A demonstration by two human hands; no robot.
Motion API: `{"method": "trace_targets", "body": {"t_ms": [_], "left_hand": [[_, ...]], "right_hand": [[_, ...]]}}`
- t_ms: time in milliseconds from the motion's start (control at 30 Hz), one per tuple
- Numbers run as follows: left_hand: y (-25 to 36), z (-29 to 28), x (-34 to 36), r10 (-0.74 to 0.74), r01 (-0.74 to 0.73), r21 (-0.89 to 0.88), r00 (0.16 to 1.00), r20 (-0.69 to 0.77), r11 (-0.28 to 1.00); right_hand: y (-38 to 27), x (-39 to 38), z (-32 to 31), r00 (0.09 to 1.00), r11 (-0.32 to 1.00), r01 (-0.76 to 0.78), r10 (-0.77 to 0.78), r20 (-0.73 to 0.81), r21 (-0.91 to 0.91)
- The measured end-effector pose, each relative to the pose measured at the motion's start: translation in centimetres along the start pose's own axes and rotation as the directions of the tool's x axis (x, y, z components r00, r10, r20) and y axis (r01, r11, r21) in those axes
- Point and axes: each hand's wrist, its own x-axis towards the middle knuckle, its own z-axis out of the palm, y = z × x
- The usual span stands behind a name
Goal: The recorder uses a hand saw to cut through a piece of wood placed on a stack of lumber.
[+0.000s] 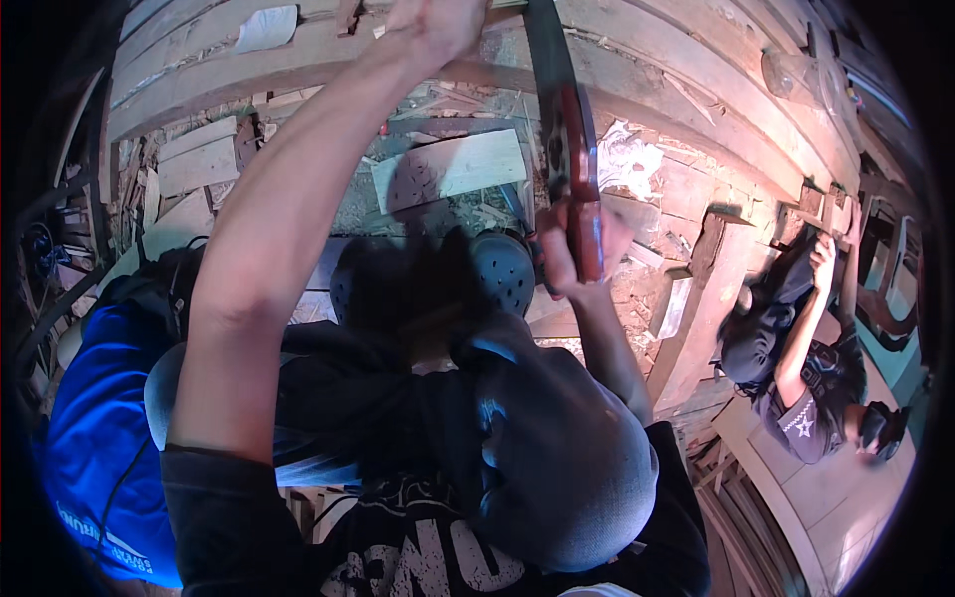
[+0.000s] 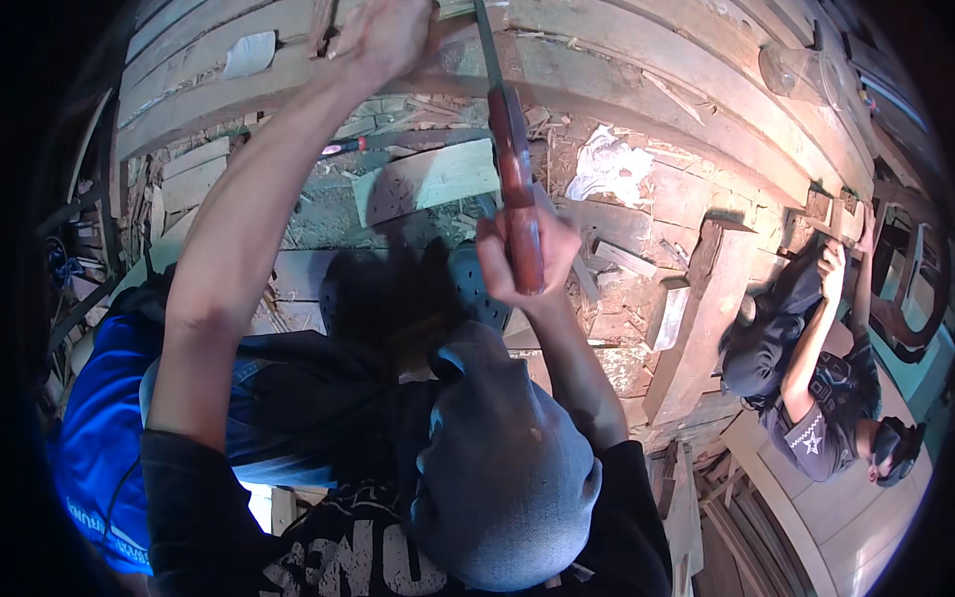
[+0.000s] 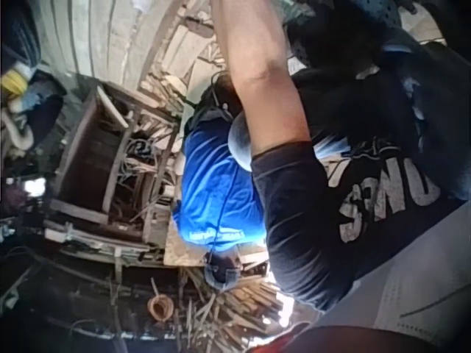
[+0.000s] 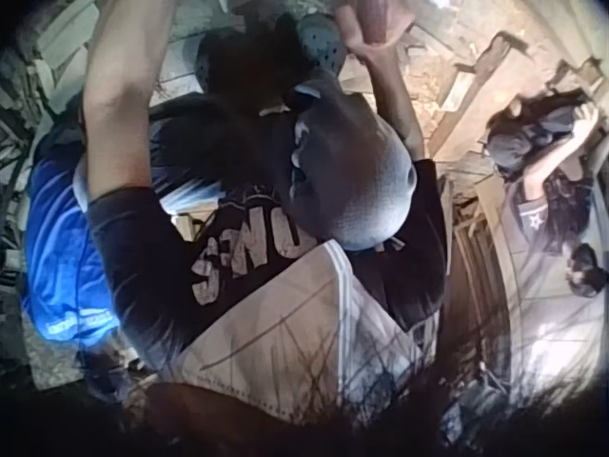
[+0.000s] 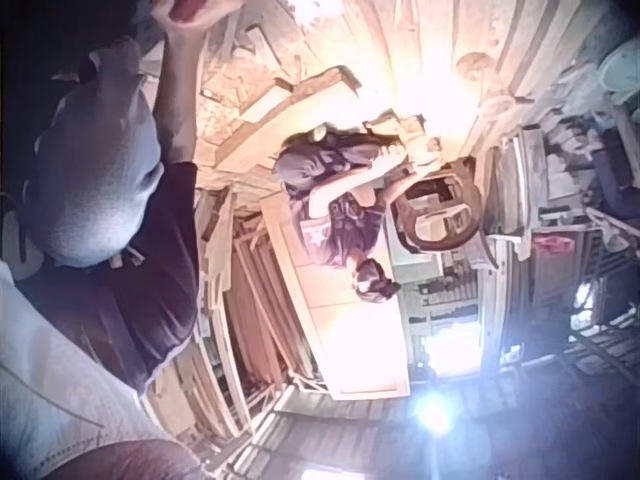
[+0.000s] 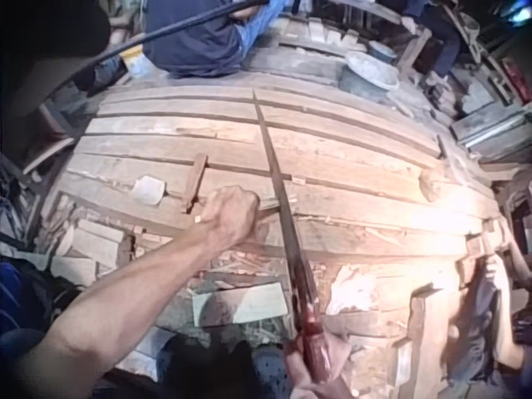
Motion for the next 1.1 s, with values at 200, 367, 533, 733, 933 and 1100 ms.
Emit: {"method": "trace_targets", "body": {"t_ms": [200,367,533,733,933,1100], "left_hand": [[-2.0,3.6,1.2,-0.059,0.063,0.104,0.997,-0.043,0.993],[-2.0,3.2,1.2,0.016,-0.009,0.086,0.997,-0.077,0.996],[-0.6,2.2,0.7,0.015,-0.014,0.103,1.000,-0.007,0.995],[-1.7,1.5,0.5,0.014,-0.012,0.046,0.999,-0.045,0.999],[-1.5,2.2,0.0,-0.014,0.018,0.070,0.999,-0.050,0.997],[-2.1,2.1,0.2,0.024,-0.020,0.041,0.994,-0.107,0.999]], "right_hand": [[-0.4,-3.0,-1.1,0.993,0.982,0.113,-0.107,0.045,-0.151],[0.4,0.6,1.0,0.990,0.972,0.136,-0.126,0.064,-0.193],[4.1,-5.1,-1.3,0.996,0.996,-0.085,0.084,-0.028,-0.011],[2.2,0.1,0.8,0.972,0.943,0.232,-0.215,0.093,-0.239],[1.7,1.6,1.8,0.986,0.969,0.165,-0.163,0.027,-0.185],[2.9,-2.5,-0.2,0.976,0.961,0.207,-0.191,0.104,-0.182]]}}
